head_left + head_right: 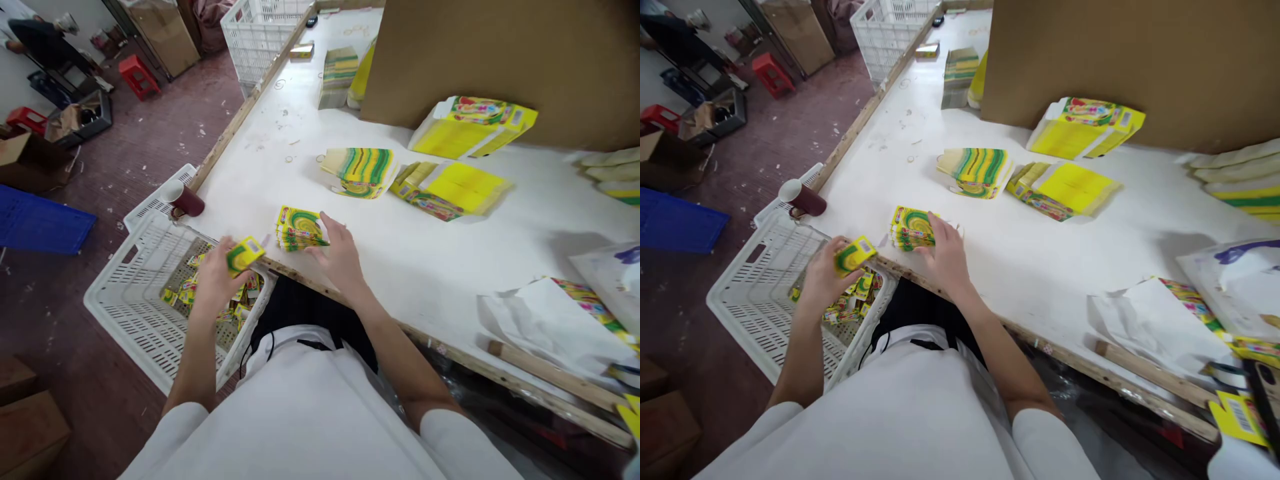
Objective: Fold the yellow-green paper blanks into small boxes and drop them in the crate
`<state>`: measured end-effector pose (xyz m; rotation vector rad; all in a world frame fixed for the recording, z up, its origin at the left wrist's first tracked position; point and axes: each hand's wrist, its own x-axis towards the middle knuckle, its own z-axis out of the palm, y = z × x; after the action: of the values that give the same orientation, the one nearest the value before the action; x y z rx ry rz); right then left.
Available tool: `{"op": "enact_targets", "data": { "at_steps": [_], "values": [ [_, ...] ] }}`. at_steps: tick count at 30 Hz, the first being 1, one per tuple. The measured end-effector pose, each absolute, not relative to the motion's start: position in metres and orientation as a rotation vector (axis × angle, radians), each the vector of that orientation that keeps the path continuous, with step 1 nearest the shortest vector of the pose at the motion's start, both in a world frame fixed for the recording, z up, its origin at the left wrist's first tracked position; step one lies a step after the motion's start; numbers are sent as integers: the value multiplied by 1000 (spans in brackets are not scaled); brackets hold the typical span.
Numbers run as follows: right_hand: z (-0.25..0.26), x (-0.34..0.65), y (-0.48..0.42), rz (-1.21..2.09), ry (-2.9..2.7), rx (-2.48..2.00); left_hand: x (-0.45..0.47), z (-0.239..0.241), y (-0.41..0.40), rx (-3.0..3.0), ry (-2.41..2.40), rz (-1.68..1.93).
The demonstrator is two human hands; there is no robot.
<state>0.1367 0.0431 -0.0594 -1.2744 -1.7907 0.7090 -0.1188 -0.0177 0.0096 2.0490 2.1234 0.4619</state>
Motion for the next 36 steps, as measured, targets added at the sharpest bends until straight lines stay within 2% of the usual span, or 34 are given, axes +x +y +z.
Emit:
{"op": "enact_targets", "data": {
  "at_steps": [2, 4, 10, 14, 19, 24, 28, 32, 36],
  "values": [
    [-65, 139, 55, 594, -1906, -1438, -143, 8, -26, 1903, 2346, 436],
    [-65, 139, 62, 556, -1999, -1511, -150, 4, -32, 1748, 2331, 509],
    [-47, 141, 51, 478, -1939, -1437, -83, -23, -18, 1351, 1579, 832],
    [-37, 142, 33, 743, -1800, -1186, -22, -30, 11, 1057, 1196, 1215],
    [-32, 133, 8, 1204, -1494, -932, 21, -9, 28, 710, 845, 1507],
    [-31, 121, 2, 1413, -1370, -840, 23, 4, 29, 575, 949, 1710],
    [-33, 116, 8, 1403, -1407, -1015, 12, -6, 23, 654, 1154, 1674],
    [-35, 115, 12, 1479, -1374, -1047, 4, -24, 18, 704, 1010, 1587],
    [-40, 120, 15, 1337, -1423, -1111, -2, -40, 21, 754, 1035, 1659]
  ]
}}
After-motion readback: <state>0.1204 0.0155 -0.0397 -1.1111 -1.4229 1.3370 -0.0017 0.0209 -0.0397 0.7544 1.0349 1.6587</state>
